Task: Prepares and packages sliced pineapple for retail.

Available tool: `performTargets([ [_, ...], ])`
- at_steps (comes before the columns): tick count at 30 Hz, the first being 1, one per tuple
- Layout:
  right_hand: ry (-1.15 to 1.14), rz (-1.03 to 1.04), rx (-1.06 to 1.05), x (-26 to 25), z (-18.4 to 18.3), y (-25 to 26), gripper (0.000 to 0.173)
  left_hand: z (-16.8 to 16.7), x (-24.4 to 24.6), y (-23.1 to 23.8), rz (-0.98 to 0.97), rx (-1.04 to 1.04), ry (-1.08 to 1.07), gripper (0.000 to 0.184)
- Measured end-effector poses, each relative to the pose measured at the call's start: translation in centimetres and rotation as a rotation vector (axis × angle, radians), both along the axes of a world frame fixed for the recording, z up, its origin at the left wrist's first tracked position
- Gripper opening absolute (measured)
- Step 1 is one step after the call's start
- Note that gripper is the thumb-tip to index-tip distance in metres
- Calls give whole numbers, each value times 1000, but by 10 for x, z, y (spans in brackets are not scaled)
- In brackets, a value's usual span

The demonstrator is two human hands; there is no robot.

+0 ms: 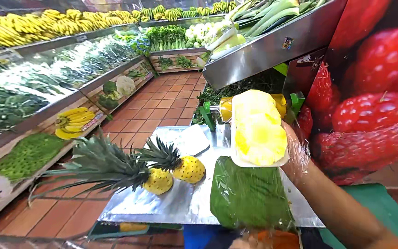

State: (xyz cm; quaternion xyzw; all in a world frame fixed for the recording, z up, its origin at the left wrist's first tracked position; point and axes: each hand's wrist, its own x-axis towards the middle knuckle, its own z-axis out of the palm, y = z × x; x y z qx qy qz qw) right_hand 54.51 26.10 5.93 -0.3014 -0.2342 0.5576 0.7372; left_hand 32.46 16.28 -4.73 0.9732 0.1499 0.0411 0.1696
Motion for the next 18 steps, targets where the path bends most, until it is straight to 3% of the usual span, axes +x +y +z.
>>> performTargets([
  [3, -386, 24, 35, 9, -17, -40, 38, -35, 21, 33, 207, -122, -118, 31],
  [5, -553, 38, 29, 13, -30, -63, 44, -47, 30, 63, 411, -513, -273, 32],
  [7, -339, 25, -38, 2, -34, -69, 40, -48, 35, 89, 642, -982, -484, 46],
  [9, -61, 66, -78, -4, -42, -71, 42, -63, 48, 117, 594, -1252, -854, 30],
  [10, 15, 78, -100, -5, -48, -74, 46, -51, 52, 126, 561, -1360, -907, 28],
  [12, 14, 45, -170, -6, -56, -82, 49, 10, 62, 121, 845, -1490, -862, 29],
  [13, -36, 17, -207, -6, -58, -85, 47, 25, 64, 118, 897, -1509, -886, 31],
  [16, -264, -10, -298, -3, -69, -89, 47, 39, 62, 115, 813, -1445, -982, 39],
  [18, -386, 30, -359, 5, -83, -88, 52, 61, 65, 116, 900, -1417, -944, 44],
])
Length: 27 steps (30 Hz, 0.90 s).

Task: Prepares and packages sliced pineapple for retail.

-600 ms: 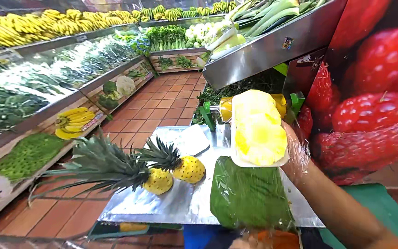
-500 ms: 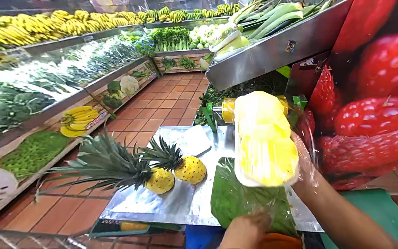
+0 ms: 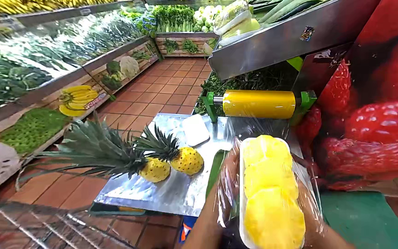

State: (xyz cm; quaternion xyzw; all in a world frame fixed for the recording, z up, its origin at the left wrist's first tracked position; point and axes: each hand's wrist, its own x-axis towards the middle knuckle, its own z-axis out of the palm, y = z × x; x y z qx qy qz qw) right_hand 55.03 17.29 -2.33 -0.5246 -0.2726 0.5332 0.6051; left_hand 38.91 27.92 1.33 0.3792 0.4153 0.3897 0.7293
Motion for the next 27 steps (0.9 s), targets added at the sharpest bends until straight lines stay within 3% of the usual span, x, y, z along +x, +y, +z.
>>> performTargets([
  [1, -52, 17, -34, 3, -3, 0, 52, 2, -7, -1, -42, -26, -96, 46],
  [4, -177, 97, -75, 15, -4, -14, 44, -47, -10, 12, -200, 24, -595, 48],
  [7, -198, -19, -20, 32, 4, -11, 34, -12, 1, 5, -115, 17, -502, 65],
  [10, -613, -137, 50, 91, 6, 11, 27, -10, 2, 6, -116, 70, -480, 68],
  [13, -1061, -216, 199, 113, 63, 42, 28, -7, 5, 5, 4, 41, -369, 54],
  [15, -1302, -110, 363, 103, 105, 80, 29, -14, 3, 6, -89, 15, -481, 66],
  [17, -1536, 107, 456, 88, 122, 135, 30, -24, -1, 10, -260, 35, -592, 79],
  [19, -1717, 389, 384, 76, 109, 192, 29, -28, -3, 13, -314, 75, -625, 84],
  [21, -1818, 662, 132, 66, 81, 230, 29, -29, -5, 13, -291, 80, -595, 82],
  [23, -1865, 759, -37, 59, 53, 245, 31, -35, -5, 17, -282, 40, -561, 85],
  [27, -1897, 824, -162, 45, 20, 250, 38, -38, -5, 26, -277, 18, -518, 84],
])
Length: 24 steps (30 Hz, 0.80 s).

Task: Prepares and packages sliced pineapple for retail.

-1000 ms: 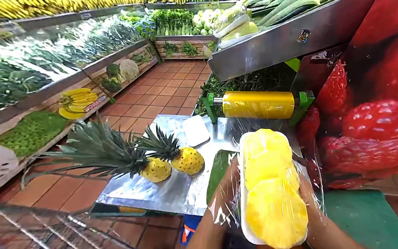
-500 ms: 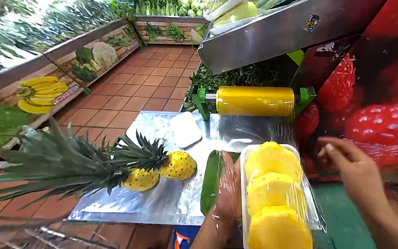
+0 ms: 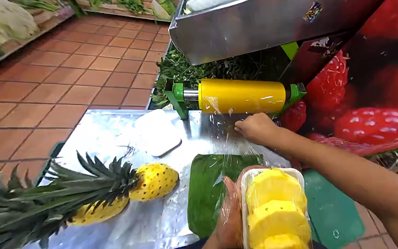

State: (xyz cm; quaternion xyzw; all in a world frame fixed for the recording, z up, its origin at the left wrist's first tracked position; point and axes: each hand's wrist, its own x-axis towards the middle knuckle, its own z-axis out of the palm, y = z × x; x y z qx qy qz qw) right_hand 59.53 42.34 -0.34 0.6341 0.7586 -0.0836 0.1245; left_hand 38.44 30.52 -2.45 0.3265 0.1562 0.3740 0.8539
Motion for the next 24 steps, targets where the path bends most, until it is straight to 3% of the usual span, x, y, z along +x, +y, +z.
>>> performTargets([
  [3, -59, -35, -148, -12, -17, 3, 39, -7, -3, 8, -51, -63, -83, 85],
  [5, -98, -113, -282, -19, -27, 6, 53, -16, -4, 11, -98, -77, -155, 87],
  [8, -118, -164, -363, -26, -42, 13, 65, -14, -6, 13, -99, -127, -51, 93],
  [10, -157, -150, -360, -39, -43, 12, 52, -6, -9, 16, -92, -156, 13, 85],
  [13, -180, 27, -261, -56, -38, -2, 14, 6, -18, 18, -116, -144, 50, 88],
  [16, -116, 333, -91, -56, -38, -12, 15, 16, -27, 15, -152, -165, 115, 91],
  [19, -95, 517, -113, -49, -40, -14, 16, 10, -37, 9, -158, -139, -2, 90],
  [21, 19, 514, -256, -50, -44, -22, 13, 8, -40, 4, -109, -57, -6, 86],
  [23, 331, 461, -361, -44, -63, -44, 12, 8, -42, -1, -66, 12, 22, 83],
  [24, 505, 415, -479, -32, -65, -58, 21, 4, -43, -4, -63, 41, 9, 81],
])
